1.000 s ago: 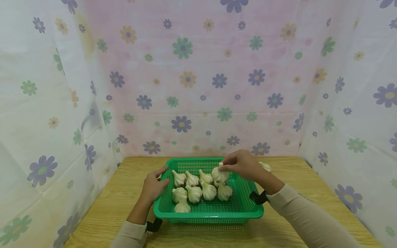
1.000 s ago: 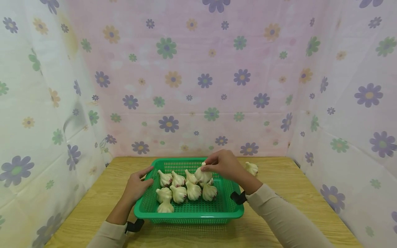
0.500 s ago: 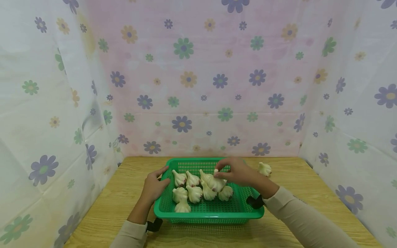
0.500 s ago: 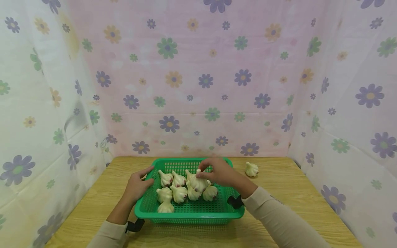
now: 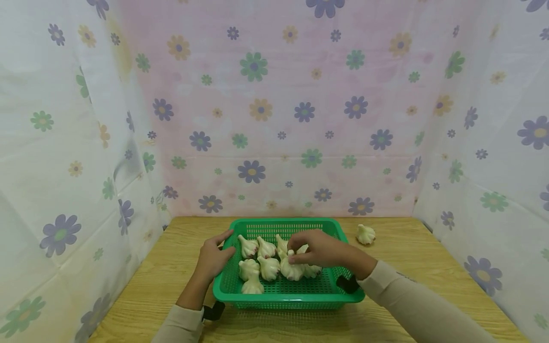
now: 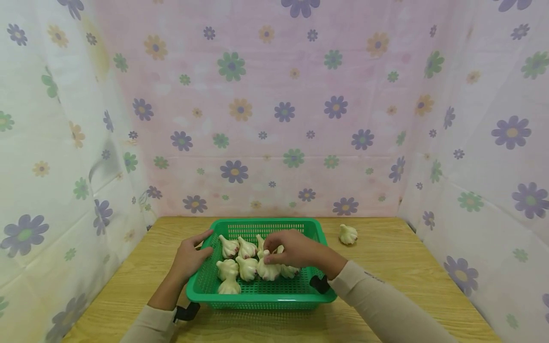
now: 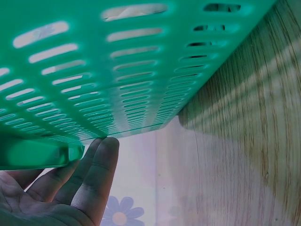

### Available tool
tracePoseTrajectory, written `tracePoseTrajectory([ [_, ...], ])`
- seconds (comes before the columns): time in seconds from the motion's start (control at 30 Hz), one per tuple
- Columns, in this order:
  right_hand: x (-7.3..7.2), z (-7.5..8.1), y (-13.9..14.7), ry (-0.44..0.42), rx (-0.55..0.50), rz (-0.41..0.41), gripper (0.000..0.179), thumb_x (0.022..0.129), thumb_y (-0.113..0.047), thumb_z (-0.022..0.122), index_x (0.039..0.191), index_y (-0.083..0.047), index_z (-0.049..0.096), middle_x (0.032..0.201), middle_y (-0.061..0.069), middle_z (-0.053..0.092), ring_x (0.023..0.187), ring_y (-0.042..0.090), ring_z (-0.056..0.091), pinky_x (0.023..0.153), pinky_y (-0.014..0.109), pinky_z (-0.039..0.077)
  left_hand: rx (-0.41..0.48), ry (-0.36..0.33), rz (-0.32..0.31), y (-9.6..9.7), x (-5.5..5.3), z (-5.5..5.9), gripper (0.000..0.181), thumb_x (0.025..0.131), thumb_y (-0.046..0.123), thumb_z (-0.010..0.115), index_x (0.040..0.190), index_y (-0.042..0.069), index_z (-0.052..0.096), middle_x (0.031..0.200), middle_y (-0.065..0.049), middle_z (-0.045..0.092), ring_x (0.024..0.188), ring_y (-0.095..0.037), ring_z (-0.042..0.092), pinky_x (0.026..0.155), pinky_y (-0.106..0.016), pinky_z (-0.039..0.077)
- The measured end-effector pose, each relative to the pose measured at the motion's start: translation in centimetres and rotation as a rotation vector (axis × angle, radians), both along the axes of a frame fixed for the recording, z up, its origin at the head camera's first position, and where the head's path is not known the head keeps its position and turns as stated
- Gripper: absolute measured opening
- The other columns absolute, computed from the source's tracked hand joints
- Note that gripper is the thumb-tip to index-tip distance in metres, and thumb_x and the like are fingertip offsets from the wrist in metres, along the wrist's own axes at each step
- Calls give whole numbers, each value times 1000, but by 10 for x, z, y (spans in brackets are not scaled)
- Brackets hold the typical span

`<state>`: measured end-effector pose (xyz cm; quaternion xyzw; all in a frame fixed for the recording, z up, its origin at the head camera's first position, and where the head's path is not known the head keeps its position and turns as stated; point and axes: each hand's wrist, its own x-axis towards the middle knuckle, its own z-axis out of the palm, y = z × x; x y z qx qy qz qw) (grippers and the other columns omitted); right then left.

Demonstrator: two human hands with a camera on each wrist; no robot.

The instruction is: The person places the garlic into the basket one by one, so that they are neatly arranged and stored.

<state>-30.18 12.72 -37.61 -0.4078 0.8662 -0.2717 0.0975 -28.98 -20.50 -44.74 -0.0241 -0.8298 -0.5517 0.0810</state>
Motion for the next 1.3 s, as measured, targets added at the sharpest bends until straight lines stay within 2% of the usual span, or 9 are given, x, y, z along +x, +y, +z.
tracePoseTrajectory([
  [0.07,0,0,-2,-12,-5,20,22,99,-40,68,113,-25,73,112,-13,71,105,11,69,82,32,57,-2,-1,-1,0,0,0,62,92,8,61,153,15,54,163,-11,43,133,-46,58,60,-33,50],
  [0.23,-2,-2,-8,-53,-4,57,23,97,-39,71,115,-25,76,111,-16,70,93,3,67,80,29,57,-3,0,-1,0,0,-1,62,92,8,61,153,16,54,164,-12,42,132,-46,58,60,-33,52],
  [0.37,-5,-8,-13,-72,-4,90,25,95,-38,74,115,-23,79,115,-15,72,99,4,68,83,27,57,4,-2,-3,1,-1,-2,61,93,8,61,153,17,54,164,-13,41,131,-45,59,59,-33,51],
  [0.53,-7,-13,-19,-19,-2,149,18,94,-36,75,107,-26,81,112,-14,75,104,1,69,87,26,56,3,-9,-2,5,-1,-1,62,92,8,61,153,17,54,164,-16,40,129,-44,61,58,-33,51],
  [0.63,-7,-16,-25,-19,17,148,17,93,-36,76,106,-27,81,112,-16,75,105,-3,68,90,27,56,-6,-12,8,4,0,-1,62,92,9,62,152,18,55,163,-19,40,129,-44,61,58,-33,52],
  [0.83,-9,-20,-34,-63,56,116,22,92,-38,76,110,-27,81,112,-19,74,102,-5,67,86,23,56,-19,-15,9,0,-1,-2,63,92,9,62,153,18,54,164,-20,38,132,-46,58,58,-32,51],
  [1.3,-9,-24,-39,-138,41,120,21,90,-30,79,110,-24,81,114,-15,74,96,0,71,79,20,57,-26,-14,1,-1,0,-1,63,92,10,62,154,17,53,164,-19,38,133,-48,56,58,-32,50],
])
